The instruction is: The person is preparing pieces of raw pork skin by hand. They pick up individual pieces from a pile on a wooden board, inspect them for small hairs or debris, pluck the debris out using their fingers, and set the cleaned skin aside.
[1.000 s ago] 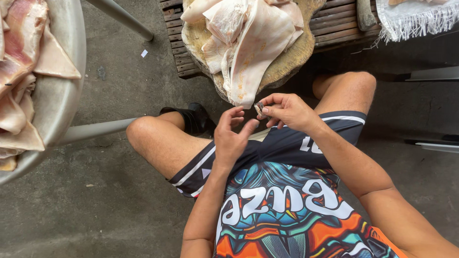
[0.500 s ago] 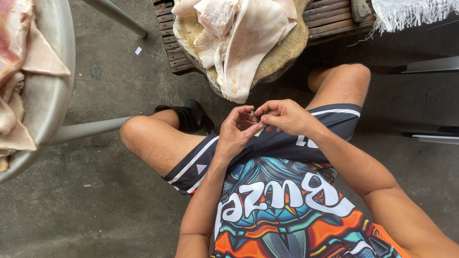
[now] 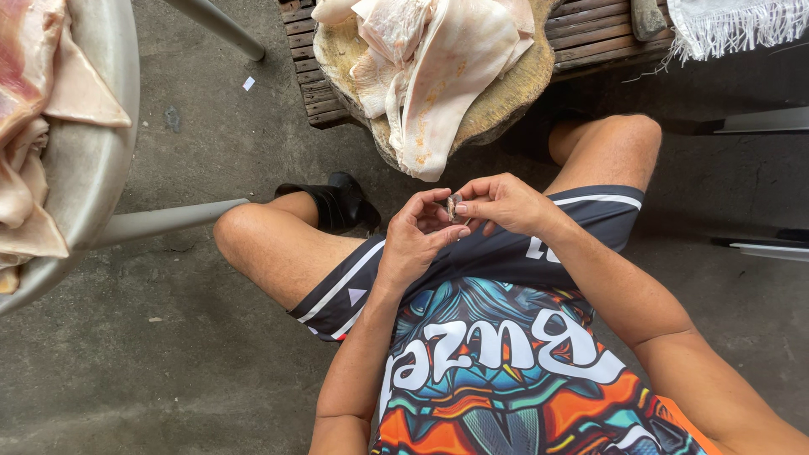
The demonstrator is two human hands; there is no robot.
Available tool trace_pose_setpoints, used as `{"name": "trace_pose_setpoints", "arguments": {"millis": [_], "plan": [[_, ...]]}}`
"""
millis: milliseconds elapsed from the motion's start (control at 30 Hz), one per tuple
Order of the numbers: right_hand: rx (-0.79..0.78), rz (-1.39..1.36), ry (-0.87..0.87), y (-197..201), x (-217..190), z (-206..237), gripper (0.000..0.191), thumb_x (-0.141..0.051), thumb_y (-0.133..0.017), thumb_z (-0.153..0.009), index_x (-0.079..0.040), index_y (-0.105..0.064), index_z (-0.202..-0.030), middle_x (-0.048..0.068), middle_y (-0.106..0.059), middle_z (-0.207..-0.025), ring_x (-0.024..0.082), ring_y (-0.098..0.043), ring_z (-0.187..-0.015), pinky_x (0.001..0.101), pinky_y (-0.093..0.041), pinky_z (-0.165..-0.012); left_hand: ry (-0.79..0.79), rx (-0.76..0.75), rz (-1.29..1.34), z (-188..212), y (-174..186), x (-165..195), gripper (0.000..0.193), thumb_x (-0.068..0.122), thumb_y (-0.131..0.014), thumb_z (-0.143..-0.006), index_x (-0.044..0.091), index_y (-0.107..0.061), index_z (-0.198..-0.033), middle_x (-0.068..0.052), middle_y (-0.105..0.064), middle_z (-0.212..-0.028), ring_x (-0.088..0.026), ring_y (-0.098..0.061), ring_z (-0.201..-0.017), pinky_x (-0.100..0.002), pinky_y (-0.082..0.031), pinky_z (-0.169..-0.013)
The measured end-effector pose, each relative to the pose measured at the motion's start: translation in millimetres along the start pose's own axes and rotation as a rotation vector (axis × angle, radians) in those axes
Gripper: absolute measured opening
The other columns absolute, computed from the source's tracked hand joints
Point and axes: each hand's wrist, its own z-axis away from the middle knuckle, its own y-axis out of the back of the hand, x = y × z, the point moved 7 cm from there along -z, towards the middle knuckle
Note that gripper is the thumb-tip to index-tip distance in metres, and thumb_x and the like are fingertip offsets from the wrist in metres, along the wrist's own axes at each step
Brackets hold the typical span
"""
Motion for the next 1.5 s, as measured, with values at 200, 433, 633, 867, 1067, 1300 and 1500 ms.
{"name": "trace_pose_setpoints", "arguments": {"millis": [200,433,633,867,1067,1300,1500], "plan": [[0.024,0.021,0.007,3.1,-0.4,1.6,0.03,-0.028,-0.068,-0.095,-0.006,-0.075,-0.114,0.005,-0.079,-0.093,0.011,-0.075,-0.08,0.0255,-0.057,-0.062,0.013,0.034,-0.006,-5.8,3.9,-6.6,0.052,0.004,-0.082,-0.086,0.0,-0.06,-0.134,-0.001,-0.066,-0.09,-0.007,-0.067,-0.083,-0.021,-0.06,-0.075],[-0.06,0.112,0.12,-3.5,-20.0,12.1,0.027,-0.023,-0.07,-0.094,-0.004,-0.078,-0.11,0.005,-0.081,-0.089,0.01,-0.076,-0.081,0.0241,-0.062,-0.074,0.052,0.009,0.086,-13.6,7.7,-28.4,0.046,0.003,-0.079,-0.088,0.0,-0.062,-0.131,-0.003,-0.07,-0.093,-0.008,-0.069,-0.085,-0.023,-0.061,-0.079],[-0.002,0.722,0.037,-1.6,-36.6,28.6,0.028,-0.025,-0.073,-0.085,-0.014,-0.081,-0.109,0.007,-0.081,-0.082,0.016,-0.076,-0.072,0.0327,-0.057,-0.071,0.149,-0.104,0.351,-17.6,6.6,-53.8,0.029,0.004,-0.076,-0.092,-0.003,-0.071,-0.12,-0.009,-0.075,-0.103,-0.013,-0.072,-0.094,-0.027,-0.061,-0.088],[-0.016,0.492,0.047,16.8,-26.1,34.2,0.028,-0.025,-0.069,-0.091,-0.009,-0.078,-0.112,0.005,-0.08,-0.087,0.012,-0.074,-0.078,0.028,-0.057,-0.073,0.116,-0.01,0.464,-12.2,40.6,-31.9,0.022,0.006,-0.073,-0.095,-0.004,-0.072,-0.114,-0.014,-0.076,-0.1,-0.02,-0.075,-0.091,-0.031,-0.063,-0.086],[0.068,0.144,0.143,48.3,-34.2,15.4,0.023,-0.017,-0.066,-0.098,0.0,-0.074,-0.113,0.002,-0.073,-0.093,0.006,-0.064,-0.082,0.023,-0.053,-0.071,-0.439,0.469,-0.608,-2.5,89.9,46.7,0.016,0.008,-0.078,-0.094,0.0,-0.078,-0.108,-0.011,-0.066,-0.114,-0.016,-0.067,-0.096,-0.026,-0.054,-0.085],[0.395,0.438,0.404,54.2,-96.5,-7.2,0.02,-0.017,-0.069,-0.099,-0.005,-0.073,-0.115,0.002,-0.074,-0.091,0.009,-0.063,-0.076,0.0272,-0.054,-0.069,-0.095,0.428,-0.132,-38.6,81.3,-2.5,0.023,0.008,-0.069,-0.099,-0.001,-0.074,-0.12,-0.003,-0.069,-0.095,-0.007,-0.064,-0.078,-0.021,-0.055,-0.071],[0.535,0.974,0.693,30.8,-130.8,-52.1,0.012,-0.014,-0.064,-0.105,-0.009,-0.073,-0.111,0.006,-0.068,-0.09,0.022,-0.065,-0.08,0.0381,-0.053,-0.074,0.061,0.408,0.115,-49.4,73.1,-42.1,0.031,0.008,-0.065,-0.098,0.0,-0.066,-0.128,-0.007,-0.073,-0.102,-0.01,-0.07,-0.084,-0.024,-0.061,-0.073]]}}
